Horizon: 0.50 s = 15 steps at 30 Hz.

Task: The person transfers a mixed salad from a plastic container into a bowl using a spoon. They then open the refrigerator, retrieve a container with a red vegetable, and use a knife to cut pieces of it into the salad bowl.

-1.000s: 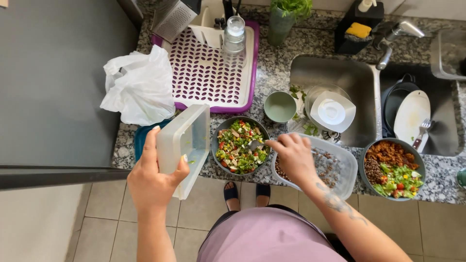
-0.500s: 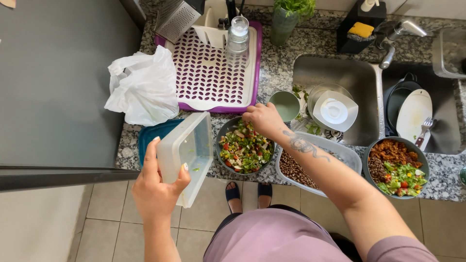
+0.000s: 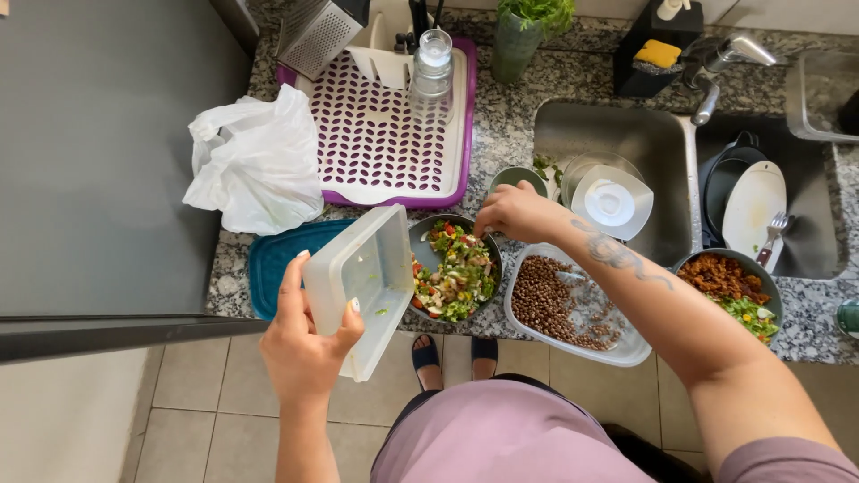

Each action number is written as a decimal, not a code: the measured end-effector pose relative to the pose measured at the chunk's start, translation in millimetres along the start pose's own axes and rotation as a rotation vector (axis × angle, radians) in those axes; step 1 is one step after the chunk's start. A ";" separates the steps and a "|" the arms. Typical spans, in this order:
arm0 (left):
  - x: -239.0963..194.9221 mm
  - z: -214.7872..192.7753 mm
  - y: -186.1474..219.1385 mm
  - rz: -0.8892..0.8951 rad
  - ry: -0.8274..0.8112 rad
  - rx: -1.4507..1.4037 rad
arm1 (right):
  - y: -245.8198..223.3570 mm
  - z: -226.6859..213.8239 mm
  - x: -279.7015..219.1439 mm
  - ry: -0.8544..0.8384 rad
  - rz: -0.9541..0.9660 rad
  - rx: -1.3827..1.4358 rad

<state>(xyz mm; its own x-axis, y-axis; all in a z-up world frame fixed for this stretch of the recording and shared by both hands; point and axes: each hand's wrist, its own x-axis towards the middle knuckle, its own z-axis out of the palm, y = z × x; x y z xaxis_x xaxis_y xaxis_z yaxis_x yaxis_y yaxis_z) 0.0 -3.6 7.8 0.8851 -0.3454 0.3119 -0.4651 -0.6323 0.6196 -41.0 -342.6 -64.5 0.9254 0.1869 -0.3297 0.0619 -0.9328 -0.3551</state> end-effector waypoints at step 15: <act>8.7 0.0 1.0 0.063 0.000 0.002 | -34.6 24.9 -26.8 0.369 0.073 -0.006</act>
<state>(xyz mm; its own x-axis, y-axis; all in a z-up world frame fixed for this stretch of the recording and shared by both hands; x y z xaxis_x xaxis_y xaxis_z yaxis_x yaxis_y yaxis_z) 7.2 -7.2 11.2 0.8541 -0.3847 0.3501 -0.5199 -0.6104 0.5976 -77.3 -307.7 -65.1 0.9999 -0.0024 -0.0163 -0.0078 -0.9416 -0.3367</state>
